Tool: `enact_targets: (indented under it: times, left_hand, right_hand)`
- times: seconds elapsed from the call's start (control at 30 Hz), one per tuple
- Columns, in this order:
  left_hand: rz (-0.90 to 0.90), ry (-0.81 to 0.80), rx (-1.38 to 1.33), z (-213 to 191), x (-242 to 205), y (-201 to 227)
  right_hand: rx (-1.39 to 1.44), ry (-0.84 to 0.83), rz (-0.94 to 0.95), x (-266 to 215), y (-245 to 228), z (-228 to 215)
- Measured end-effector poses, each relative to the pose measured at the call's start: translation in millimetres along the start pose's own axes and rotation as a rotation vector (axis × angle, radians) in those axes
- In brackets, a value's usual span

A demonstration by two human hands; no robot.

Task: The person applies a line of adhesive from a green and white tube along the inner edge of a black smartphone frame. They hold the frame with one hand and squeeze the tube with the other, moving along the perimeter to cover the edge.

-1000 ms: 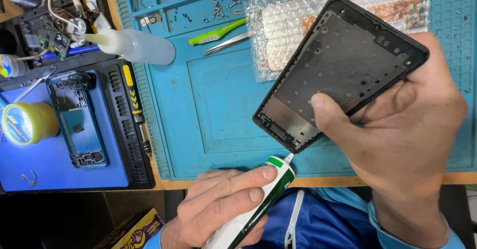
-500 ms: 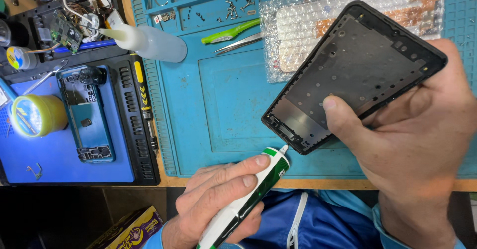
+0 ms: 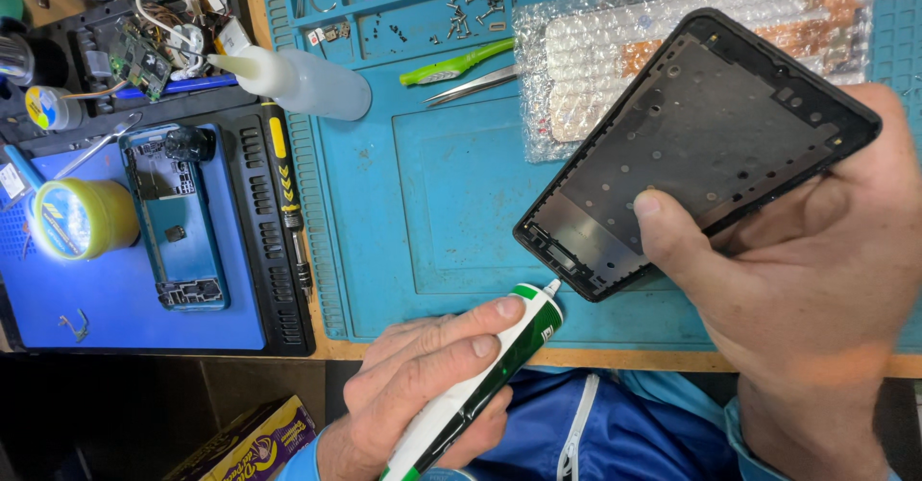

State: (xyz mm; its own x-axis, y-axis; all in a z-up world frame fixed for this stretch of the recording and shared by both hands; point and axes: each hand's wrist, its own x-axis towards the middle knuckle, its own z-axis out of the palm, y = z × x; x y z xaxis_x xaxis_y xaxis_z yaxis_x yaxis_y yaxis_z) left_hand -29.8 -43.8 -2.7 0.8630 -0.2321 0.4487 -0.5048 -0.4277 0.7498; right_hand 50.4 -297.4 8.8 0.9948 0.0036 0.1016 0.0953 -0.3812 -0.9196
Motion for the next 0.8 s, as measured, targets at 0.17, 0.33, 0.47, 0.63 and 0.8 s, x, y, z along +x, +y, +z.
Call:
enact_targets:
  times: [0.17, 0.33, 0.47, 0.63, 0.8]
  left_hand:
    - [0.021, 0.001, -0.066, 2, 2, -1]
    - [0.02, 0.024, -0.008, 2, 0, 0]
    - [-0.002, 0.039, -0.036, 5, 0, 1]
    - [0.03, 0.084, 0.015, 6, 0, -2]
    - [-0.019, 0.098, 0.01, 3, 0, -2]
  right_hand:
    - [0.028, 0.032, 0.031, -1, 3, 2]
    - [-0.038, -0.02, -0.024, -1, 2, -2]
    - [0.011, 0.013, -0.012, 0, 5, 1]
    - [-0.063, -0.009, -0.04, 0, 12, -3]
    - [-0.069, -0.015, -0.077, 2, 6, -3]
